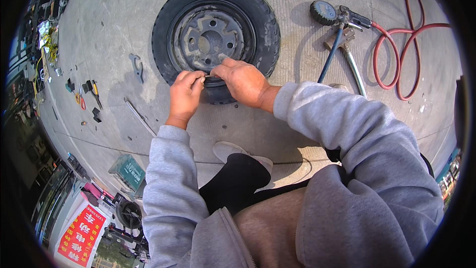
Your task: The person hammers a small tire on the ground, then uses a pneumatic inflator to add air. They retrieve a red tool from a scooter's storage compartment and use it to adjust the tire valve before inflating again. The tire remains on the ground throughout.
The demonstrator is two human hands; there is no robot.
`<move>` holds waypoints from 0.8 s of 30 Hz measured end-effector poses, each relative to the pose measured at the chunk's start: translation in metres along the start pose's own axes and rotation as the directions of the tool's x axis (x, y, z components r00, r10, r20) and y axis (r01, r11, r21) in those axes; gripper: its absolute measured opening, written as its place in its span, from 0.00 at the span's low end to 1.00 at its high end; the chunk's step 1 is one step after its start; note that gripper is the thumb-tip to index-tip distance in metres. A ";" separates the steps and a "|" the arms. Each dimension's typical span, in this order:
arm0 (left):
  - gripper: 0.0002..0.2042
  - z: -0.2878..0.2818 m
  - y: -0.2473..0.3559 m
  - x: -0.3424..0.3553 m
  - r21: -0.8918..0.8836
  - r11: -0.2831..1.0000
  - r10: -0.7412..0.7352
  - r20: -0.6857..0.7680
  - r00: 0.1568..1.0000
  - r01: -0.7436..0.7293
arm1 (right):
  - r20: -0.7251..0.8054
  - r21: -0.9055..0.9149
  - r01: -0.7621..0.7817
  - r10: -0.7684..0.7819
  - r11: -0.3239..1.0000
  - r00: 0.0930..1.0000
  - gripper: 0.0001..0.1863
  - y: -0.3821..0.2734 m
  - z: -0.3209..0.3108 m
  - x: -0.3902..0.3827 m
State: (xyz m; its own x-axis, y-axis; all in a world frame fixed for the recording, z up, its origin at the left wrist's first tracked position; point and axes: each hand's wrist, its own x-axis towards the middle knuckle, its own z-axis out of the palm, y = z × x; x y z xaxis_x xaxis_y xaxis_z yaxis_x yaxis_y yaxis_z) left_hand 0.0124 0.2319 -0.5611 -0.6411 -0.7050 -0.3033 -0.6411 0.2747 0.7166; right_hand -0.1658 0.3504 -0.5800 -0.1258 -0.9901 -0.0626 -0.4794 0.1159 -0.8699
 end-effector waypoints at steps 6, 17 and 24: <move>0.07 0.000 0.001 0.000 -0.029 1.000 0.001 0.011 1.000 -0.001 | 0.010 -0.067 0.099 -0.098 0.993 0.995 0.20 -0.001 -0.001 -0.004; 0.07 -0.001 0.005 0.002 -0.031 0.999 -0.021 0.031 0.999 0.022 | 0.033 -0.208 0.203 -0.200 0.957 0.979 0.17 0.000 -0.003 -0.001; 0.07 -0.003 0.006 0.002 0.026 0.999 -0.019 0.039 0.999 0.018 | 0.101 -0.387 0.340 -0.327 0.857 0.940 0.13 0.001 -0.009 0.006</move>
State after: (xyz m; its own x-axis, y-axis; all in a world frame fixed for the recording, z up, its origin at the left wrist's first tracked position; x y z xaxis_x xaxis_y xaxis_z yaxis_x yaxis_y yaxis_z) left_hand 0.0082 0.2301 -0.5562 -0.6444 -0.6844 -0.3412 -0.6636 0.2788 0.6942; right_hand -0.1744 0.3452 -0.5766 0.1262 -0.9761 0.1768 -0.7897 -0.2067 -0.5776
